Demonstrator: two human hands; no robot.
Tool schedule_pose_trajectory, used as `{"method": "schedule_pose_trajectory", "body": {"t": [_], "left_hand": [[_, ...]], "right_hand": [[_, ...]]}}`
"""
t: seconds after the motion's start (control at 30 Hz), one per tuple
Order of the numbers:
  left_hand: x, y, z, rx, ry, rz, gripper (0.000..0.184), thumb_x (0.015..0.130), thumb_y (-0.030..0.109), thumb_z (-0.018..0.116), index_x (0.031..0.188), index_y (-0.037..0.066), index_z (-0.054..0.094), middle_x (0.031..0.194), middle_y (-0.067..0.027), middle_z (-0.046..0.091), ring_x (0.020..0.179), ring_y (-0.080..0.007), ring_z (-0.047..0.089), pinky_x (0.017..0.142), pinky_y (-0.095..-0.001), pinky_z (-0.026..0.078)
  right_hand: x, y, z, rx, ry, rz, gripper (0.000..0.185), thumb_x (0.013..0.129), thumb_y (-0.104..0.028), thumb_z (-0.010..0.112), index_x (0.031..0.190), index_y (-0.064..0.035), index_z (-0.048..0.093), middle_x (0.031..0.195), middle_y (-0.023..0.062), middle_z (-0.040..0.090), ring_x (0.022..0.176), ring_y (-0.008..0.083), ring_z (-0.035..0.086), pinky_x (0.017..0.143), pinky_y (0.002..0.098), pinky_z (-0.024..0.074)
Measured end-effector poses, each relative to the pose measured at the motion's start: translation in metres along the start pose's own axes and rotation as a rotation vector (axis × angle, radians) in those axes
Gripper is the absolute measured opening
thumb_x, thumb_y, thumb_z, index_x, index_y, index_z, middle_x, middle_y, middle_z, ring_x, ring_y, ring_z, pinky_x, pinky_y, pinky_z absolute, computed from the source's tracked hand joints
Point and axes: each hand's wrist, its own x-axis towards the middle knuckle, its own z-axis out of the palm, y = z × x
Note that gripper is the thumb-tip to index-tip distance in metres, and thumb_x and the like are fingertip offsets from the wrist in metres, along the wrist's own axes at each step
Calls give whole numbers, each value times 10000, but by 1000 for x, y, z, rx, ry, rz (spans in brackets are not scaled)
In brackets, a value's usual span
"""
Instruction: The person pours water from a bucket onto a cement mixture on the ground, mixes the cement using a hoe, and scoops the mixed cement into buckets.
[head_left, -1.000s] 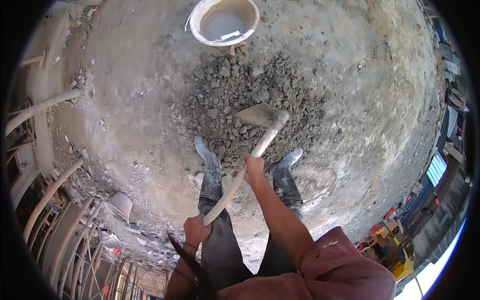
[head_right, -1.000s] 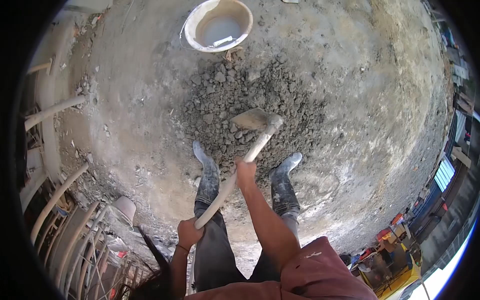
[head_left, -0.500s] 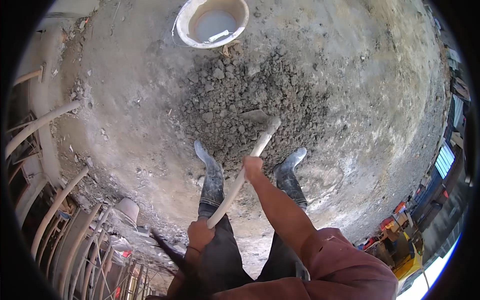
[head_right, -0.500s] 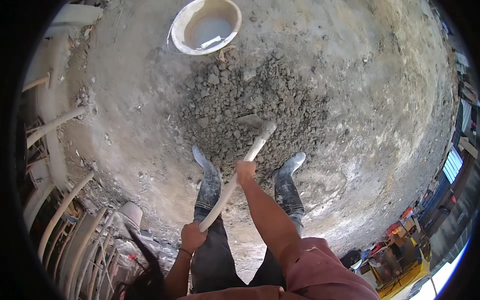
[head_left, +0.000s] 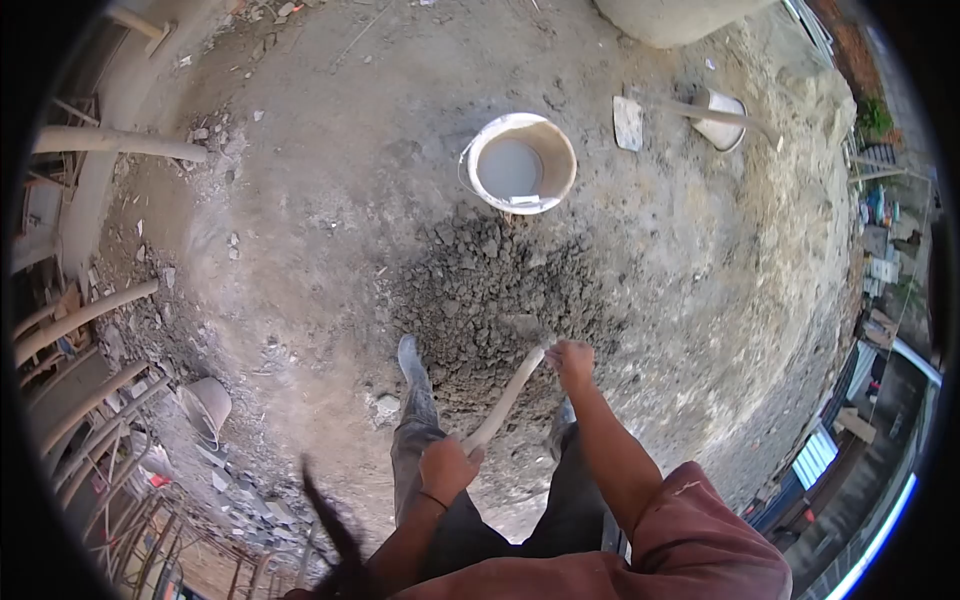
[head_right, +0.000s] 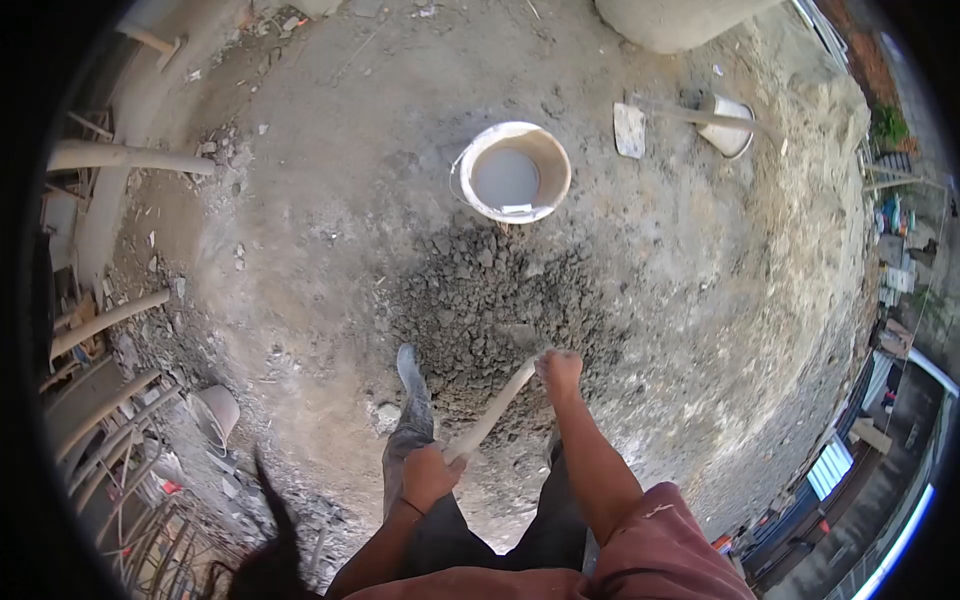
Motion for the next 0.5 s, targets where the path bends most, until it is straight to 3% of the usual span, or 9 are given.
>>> {"method": "schedule_pose_trajectory", "body": {"t": [0.07,0.13,0.2,0.27,0.3,0.37,0.4,0.47,0.5], "left_hand": [[5,37,-10,-50,1,-36,449,806,464,769,861,23,704,726,-213,688,698,-416,694,649,-527,551],[14,66,-12,-47,15,-51,447,811,464,767,845,24,698,719,-209,686,696,-413,694,645,-523,551],[24,86,-13,-23,24,-90,447,817,465,766,828,24,692,712,-205,684,694,-409,694,641,-518,551],[32,108,-10,-9,50,-103,448,823,472,761,803,32,681,690,-188,674,676,-401,687,625,-514,542],[38,121,-10,-14,56,-156,448,823,472,761,803,32,681,690,-188,674,676,-401,687,625,-514,542],[40,145,-7,-16,57,-225,438,823,464,766,773,41,665,685,-182,667,666,-398,677,625,-515,534],[45,157,1,-11,58,-287,428,811,453,783,776,46,654,692,-185,663,665,-398,673,624,-518,528],[63,193,-7,0,112,-405,407,815,432,788,798,48,653,701,-168,672,672,-385,687,633,-506,544],[64,212,-11,32,113,-446,388,820,411,793,821,50,651,711,-152,682,679,-372,701,642,-494,559]], "right_hand": [[2,-78,26,438,-85,98,530,948,-174,689,1321,137,477,1255,298,588,1062,401,666,871,428,588],[33,-133,61,670,-222,238,737,977,-220,683,1482,130,276,1437,337,438,1280,424,542,1038,471,513],[97,-149,96,792,-382,346,890,980,-262,689,1529,126,106,1493,352,359,1358,448,465,1091,519,472],[144,-168,140,814,-347,469,983,958,-304,729,1569,57,48,1513,343,334,1404,457,406,1126,575,416],[158,-167,148,388,-536,89,1005,948,-329,742,1585,0,38,1523,348,310,1419,464,378,1136,584,393],[231,-163,195,912,-498,498,945,932,-401,744,1601,-124,136,1490,316,396,1413,436,403,1110,606,394],[251,-167,205,934,-634,483,714,969,-382,671,1515,-73,331,1458,217,490,1392,372,449,1061,588,452],[298,-174,229,822,-532,550,459,975,-313,611,1340,-41,549,1381,152,611,1295,341,556,1039,524,507],[312,-170,224,788,-463,658,404,984,-312,583,1292,-50,591,1364,123,628,1279,320,570,1014,516,522]]}}
